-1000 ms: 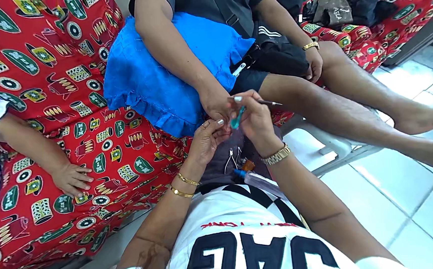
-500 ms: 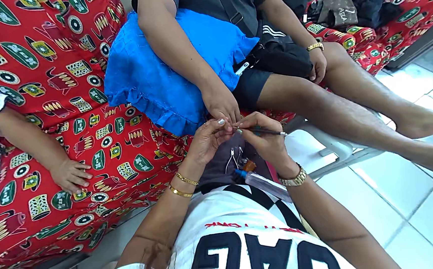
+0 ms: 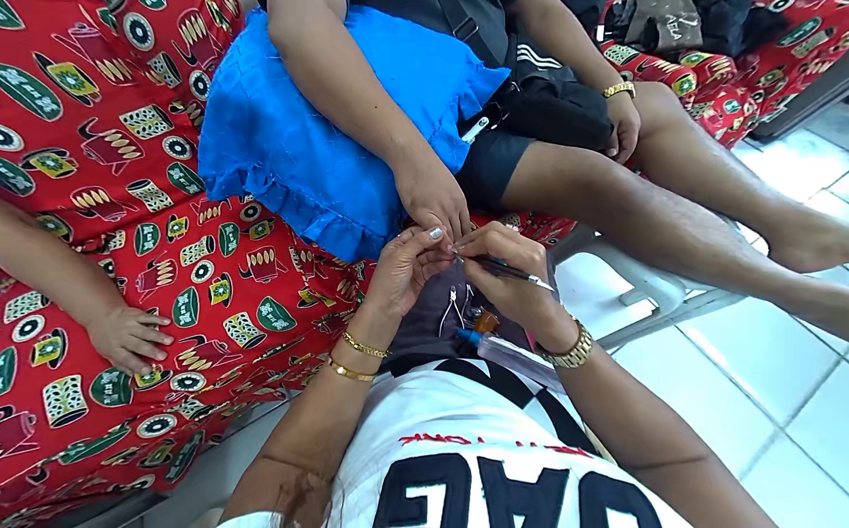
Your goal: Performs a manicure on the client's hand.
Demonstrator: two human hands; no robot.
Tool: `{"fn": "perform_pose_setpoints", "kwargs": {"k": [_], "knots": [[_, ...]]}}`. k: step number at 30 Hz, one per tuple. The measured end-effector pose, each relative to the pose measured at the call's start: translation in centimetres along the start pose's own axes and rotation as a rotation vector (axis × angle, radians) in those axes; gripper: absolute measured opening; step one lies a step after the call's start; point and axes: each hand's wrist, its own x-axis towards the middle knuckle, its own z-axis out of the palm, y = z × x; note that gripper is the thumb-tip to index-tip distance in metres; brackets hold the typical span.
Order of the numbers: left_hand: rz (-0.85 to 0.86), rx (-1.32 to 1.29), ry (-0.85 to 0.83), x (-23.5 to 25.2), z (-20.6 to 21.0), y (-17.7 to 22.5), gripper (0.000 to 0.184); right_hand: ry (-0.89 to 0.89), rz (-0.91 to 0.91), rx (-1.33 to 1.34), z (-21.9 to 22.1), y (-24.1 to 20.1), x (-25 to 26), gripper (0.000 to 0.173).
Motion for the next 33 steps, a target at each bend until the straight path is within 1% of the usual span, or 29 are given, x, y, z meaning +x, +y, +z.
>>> {"fn": "perform_pose_setpoints", "kwargs": {"k": [7, 11, 15, 18, 25, 26, 28, 29, 31, 33], "knots": [[0.015, 0.004, -0.014, 0.0, -0.2, 0.1, 0.011, -0.019, 0.003, -0.029, -0.3, -0.4, 0.1, 0.01], [0.017, 0.013, -0.011, -0.2, -0.1, 0.0, 0.009, 0.007, 0.001, -0.037, 0.2, -0.1, 0.2, 0.009], [0.02, 0.009, -0.016, -0.1, -0.1, 0.1, 0.011, -0.034, -0.01, -0.048, -0.2, -0.6, 0.3, 0.009], [0.024, 0.016, -0.016, -0.3, -0.1, 0.1, 0.008, -0.019, 0.008, -0.077, 0.1, -0.6, 0.3, 0.008], [0.011, 0.028, 0.002, -0.3, 0.0, 0.3, 0.009, -0.009, 0.041, -0.05, 0.1, -0.5, 0.5, 0.006], [0.009, 0.024, 0.003, -0.3, 0.0, 0.3, 0.009, 0.001, 0.085, -0.014, 0.2, -0.4, 0.6, 0.006], [-0.001, 0.003, 0.006, -0.1, -0.1, 0.1, 0.009, 0.036, 0.252, 0.147, 0.2, 0.0, 0.8, 0.006], [-0.009, -0.012, 0.005, 0.2, -0.2, 0.1, 0.01, 0.071, 0.349, 0.27, 0.2, -0.1, 1.0, 0.007], [-0.015, -0.028, 0.008, 0.5, -0.3, 0.1, 0.011, 0.156, 0.498, 0.601, 0.2, -1.0, 1.4, 0.011], [0.007, -0.04, 0.007, 0.5, -0.3, -0.2, 0.012, 0.15, 0.591, 0.928, 0.5, -2.3, 1.9, 0.015]]}}
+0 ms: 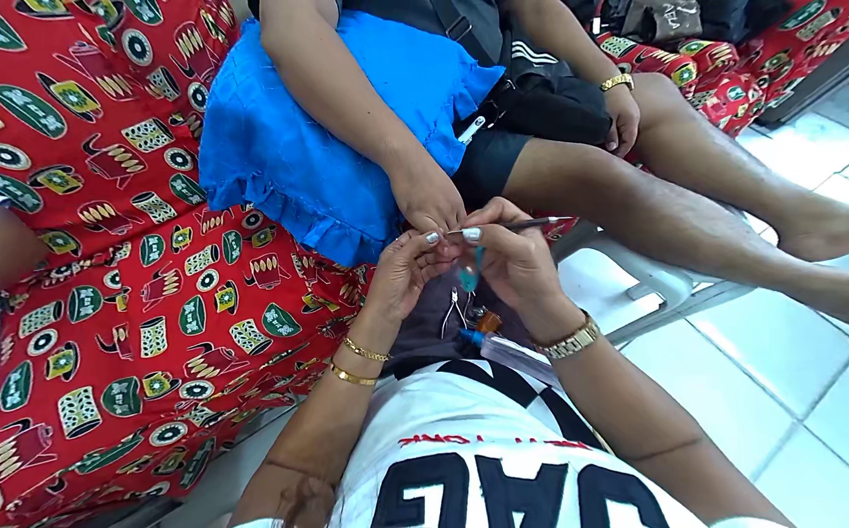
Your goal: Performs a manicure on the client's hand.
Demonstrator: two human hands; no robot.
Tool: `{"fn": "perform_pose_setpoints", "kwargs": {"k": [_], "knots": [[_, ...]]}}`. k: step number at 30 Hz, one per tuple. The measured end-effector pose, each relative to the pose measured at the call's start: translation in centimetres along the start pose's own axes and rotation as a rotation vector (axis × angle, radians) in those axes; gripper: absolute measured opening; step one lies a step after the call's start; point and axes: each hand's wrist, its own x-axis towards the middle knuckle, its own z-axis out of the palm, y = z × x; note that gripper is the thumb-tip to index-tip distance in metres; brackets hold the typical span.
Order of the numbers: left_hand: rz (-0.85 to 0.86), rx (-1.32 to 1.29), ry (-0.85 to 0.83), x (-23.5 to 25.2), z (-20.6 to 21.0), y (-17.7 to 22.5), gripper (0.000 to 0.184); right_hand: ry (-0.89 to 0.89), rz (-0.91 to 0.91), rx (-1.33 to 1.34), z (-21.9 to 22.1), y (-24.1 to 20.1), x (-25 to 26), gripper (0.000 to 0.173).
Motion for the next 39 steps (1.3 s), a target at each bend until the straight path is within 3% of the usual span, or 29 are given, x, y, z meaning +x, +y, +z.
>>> {"fn": "perform_pose_setpoints", "kwargs": {"k": [2, 6, 9, 11, 15, 18, 20, 25, 29, 31, 35, 39], "knots": [[0.031, 0.042, -0.004, -0.1, 0.0, -0.3, 0.014, 0.004, 0.046, 0.117, 0.7, 1.0, 1.3, 0.017], [0.03, 0.092, 0.041, -0.1, 0.1, -0.2, 0.014, 0.186, -0.044, 0.098, -0.8, 1.9, 4.4, 0.015], [0.048, 0.077, 0.048, 0.0, 0.0, -0.1, 0.014, 0.054, 0.001, 0.154, 0.0, 1.9, 3.1, 0.016], [0.069, 0.171, 0.061, -0.3, 0.0, -0.3, 0.014, 0.047, -0.005, 0.088, -0.4, 2.9, 3.1, 0.013], [0.196, 0.469, 0.07, -0.8, -0.1, -0.2, 0.001, 0.218, 0.0, -0.013, -3.7, 1.3, 5.1, 0.013], [0.115, 0.527, 0.092, -0.5, 0.4, -0.3, 0.031, 0.121, -0.033, 0.06, -3.8, -0.6, 4.7, 0.019], [0.062, 0.454, 0.138, 0.1, 1.0, -0.9, 0.039, 0.039, -0.075, 0.105, -3.0, -1.1, 4.0, 0.018], [0.019, 0.283, 0.041, -0.6, 1.3, -0.9, 0.017, -0.14, -0.121, 0.04, -1.7, 0.9, 2.0, 0.01], [-0.022, 0.177, 0.061, -0.6, 1.4, -0.7, 0.003, -0.308, 0.059, -0.107, -3.6, 0.7, -0.4, 0.013], [-0.054, 0.132, 0.022, -0.7, 1.2, -0.5, 0.007, -0.258, -0.039, -0.272, -4.3, -0.5, -1.5, 0.014], [-0.054, 0.106, -0.01, -0.6, 1.5, -0.2, 0.015, -0.145, -0.546, -0.824, -5.0, -0.2, -2.4, 0.006], [-0.049, 0.09, 0.006, -0.6, 1.7, -0.3, 0.01, -0.131, -0.732, -0.976, -4.3, 1.0, -3.1, 0.004]]}}
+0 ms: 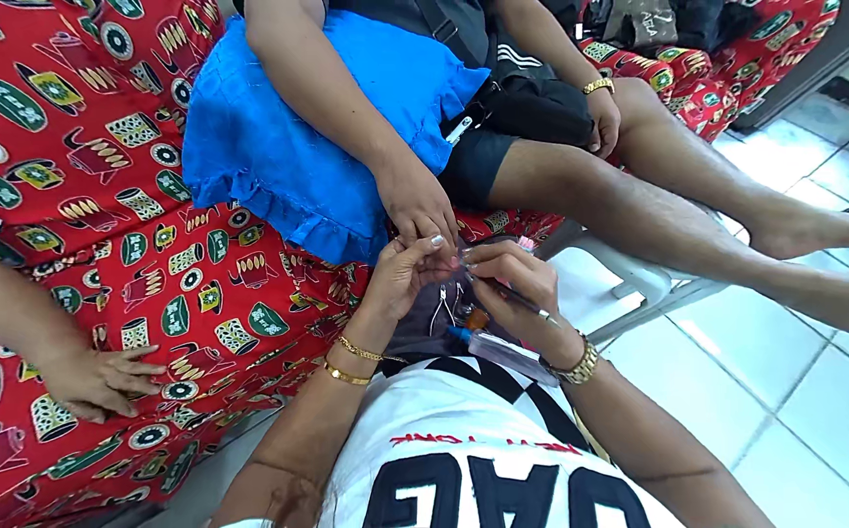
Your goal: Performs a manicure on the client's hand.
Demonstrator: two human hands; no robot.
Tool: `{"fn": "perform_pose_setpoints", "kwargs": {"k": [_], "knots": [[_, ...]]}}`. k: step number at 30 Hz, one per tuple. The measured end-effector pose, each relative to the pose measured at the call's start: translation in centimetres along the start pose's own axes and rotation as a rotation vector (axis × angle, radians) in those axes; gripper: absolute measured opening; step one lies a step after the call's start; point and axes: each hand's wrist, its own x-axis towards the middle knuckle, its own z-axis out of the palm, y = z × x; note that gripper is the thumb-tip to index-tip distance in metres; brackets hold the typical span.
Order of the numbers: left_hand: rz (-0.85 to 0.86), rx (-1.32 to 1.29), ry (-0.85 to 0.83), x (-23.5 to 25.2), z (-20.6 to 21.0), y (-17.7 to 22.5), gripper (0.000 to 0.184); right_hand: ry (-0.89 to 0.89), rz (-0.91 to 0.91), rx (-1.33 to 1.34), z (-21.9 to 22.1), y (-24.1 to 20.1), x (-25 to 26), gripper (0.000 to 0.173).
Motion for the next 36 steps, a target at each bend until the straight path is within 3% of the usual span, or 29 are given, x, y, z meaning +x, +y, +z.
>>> {"fn": "perform_pose_setpoints", "kwargs": {"k": [8, 36], "knots": [[-0.001, -0.025, 0.021, 0.13, 0.21, 0.1, 0.007, -0.044, -0.072, -0.065, 0.41, -0.09, -0.2, 0.007], [0.026, -0.019, 0.043, 0.17, 0.49, 0.33, 0.005, -0.041, -0.055, -0.123, 0.66, -0.29, 0.15, 0.007]]}}
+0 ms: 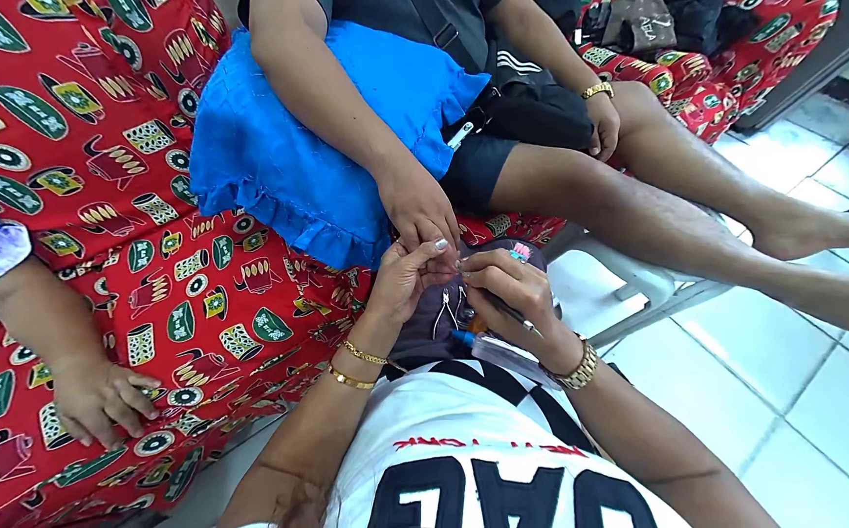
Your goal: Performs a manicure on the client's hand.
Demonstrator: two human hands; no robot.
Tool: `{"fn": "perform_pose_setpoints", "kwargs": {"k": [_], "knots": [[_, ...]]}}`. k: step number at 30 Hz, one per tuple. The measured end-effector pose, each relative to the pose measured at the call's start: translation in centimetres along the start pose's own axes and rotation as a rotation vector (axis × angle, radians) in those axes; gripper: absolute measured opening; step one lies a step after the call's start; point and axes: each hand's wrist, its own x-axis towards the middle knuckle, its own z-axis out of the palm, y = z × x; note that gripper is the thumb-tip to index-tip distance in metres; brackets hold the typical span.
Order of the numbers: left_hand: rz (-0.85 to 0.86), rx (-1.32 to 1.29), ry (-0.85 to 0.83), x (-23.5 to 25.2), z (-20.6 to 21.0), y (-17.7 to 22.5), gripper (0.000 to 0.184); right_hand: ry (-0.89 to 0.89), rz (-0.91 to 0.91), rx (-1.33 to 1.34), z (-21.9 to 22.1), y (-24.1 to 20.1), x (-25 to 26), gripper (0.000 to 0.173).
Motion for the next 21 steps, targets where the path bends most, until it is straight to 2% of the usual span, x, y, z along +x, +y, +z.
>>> {"fn": "perform_pose_setpoints", "kwargs": {"k": [6, 12, 16, 21], "knots": [[-0.005, 0.003, 0.005, 0.0, 0.07, -0.03, 0.004, 0.037, 0.077, 0.07, 0.03, 0.22, 0.27, 0.005], [-0.005, 0.037, -0.005, -0.12, -0.11, -0.13, 0.004, 0.013, 0.047, 0.021, 0.01, 0.04, 0.33, 0.006], [-0.015, 0.022, 0.014, -0.07, -0.07, 0.0, 0.003, 0.035, 0.143, 0.131, -0.05, 0.02, 0.51, 0.006], [-0.01, 0.029, 0.002, -0.19, -0.2, 0.05, 0.004, 0.019, 0.079, 0.084, -0.07, -0.13, 0.61, 0.005]]}}
